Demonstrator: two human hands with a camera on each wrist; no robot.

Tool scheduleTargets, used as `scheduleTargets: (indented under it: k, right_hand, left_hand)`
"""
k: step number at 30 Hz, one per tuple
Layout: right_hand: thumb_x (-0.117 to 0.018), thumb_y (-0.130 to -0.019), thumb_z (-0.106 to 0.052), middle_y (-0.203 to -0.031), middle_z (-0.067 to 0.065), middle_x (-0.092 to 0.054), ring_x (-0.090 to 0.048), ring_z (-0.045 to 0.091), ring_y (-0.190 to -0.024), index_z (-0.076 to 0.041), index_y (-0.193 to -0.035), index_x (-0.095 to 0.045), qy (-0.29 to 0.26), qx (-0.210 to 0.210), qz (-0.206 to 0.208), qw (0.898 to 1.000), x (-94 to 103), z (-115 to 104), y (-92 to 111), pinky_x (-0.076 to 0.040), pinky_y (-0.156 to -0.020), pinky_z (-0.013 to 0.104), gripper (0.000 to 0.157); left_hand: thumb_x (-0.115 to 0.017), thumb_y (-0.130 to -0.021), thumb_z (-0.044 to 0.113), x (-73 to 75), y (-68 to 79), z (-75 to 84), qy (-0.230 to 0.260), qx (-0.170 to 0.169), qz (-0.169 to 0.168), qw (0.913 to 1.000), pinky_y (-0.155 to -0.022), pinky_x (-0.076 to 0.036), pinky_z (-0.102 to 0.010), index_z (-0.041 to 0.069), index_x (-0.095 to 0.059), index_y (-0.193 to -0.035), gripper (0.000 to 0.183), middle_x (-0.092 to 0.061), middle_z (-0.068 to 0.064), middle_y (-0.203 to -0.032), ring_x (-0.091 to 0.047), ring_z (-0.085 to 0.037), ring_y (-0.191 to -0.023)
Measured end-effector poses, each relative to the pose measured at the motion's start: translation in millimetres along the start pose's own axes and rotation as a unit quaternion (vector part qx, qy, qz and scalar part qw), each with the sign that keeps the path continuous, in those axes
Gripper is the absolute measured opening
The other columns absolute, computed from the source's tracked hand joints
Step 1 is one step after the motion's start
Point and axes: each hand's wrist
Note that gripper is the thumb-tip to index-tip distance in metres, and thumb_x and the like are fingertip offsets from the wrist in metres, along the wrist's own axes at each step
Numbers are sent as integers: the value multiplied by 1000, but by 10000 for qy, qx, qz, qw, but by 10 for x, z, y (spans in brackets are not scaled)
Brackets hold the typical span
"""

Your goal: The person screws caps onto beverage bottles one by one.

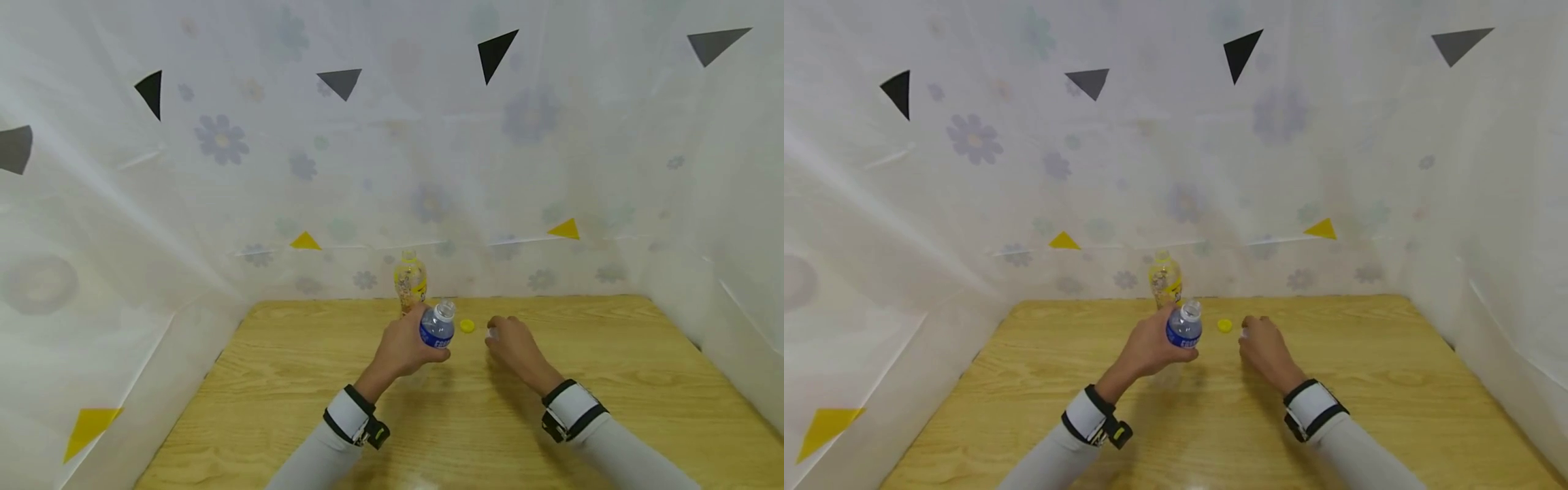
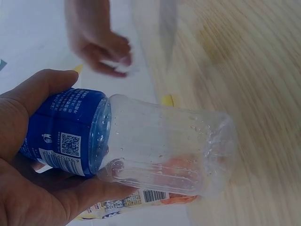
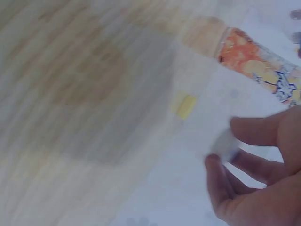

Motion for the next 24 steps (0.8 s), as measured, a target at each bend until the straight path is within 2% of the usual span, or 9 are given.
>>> scheduleTargets:
  k: [4, 7, 10, 16, 24]
  right_hand:
    - [-64, -98, -10, -114, 28, -63, -63, 39, -95, 4, -125, -64, -385, 379, 824, 9951, 84, -163, -37, -54, -75, 52, 31]
    - [-65, -98, -11, -110, 27, -64, -63, 37, -90, 2, -124, -65, -505, 617, 1205, 9895, 156, -288, -49, -53, -72, 50, 29]
    - [-66, -98, -12, -108, 26, -63, -64, 35, -86, 1, -123, -65, -587, 733, 1383, 9859, 220, -395, -35, -54, -70, 48, 29]
    - [-68, -96, -11, -110, 25, -63, -66, 35, -88, 0, -122, -66, -687, 937, 1544, 9812, 295, -558, 6, -56, -74, 51, 28]
    - [-72, -92, -9, -96, 19, -63, -64, 32, -83, 0, -117, -67, -844, 1233, 2019, 9679, 367, -644, 32, -56, -71, 49, 27]
  left_hand:
    - [-87, -75, 35, 0, -4, -2, -15, -70, 26, 10000, -75, -55, -37, 13, -54, -132, 69, -70, -6, -112, -70, -24, -95]
    - [-88, -75, 35, -2, -3, -5, -35, -105, 27, 9999, -76, -55, -37, 13, -54, -132, 69, -69, -6, -112, -70, -24, -96]
    - [-87, -76, 33, -1, -3, -7, -6, -71, -1, 10000, -77, -55, -39, 13, -54, -133, 69, -69, -7, -113, -70, -24, -98]
    - [-87, -76, 33, 20, 3, -14, 21, 3, -17, 10000, -80, -55, -41, 13, -53, -133, 69, -69, -7, -115, -69, -25, -100]
    - [-87, -77, 31, 27, -2, -12, 6, -24, -10, 10000, -80, -55, -43, 11, -54, -133, 67, -68, -8, -114, -69, -26, -99]
Point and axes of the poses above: each hand's wrist, its own y-axis away from the middle knuckle, its own x-axis out of the back of the hand, z = x × y
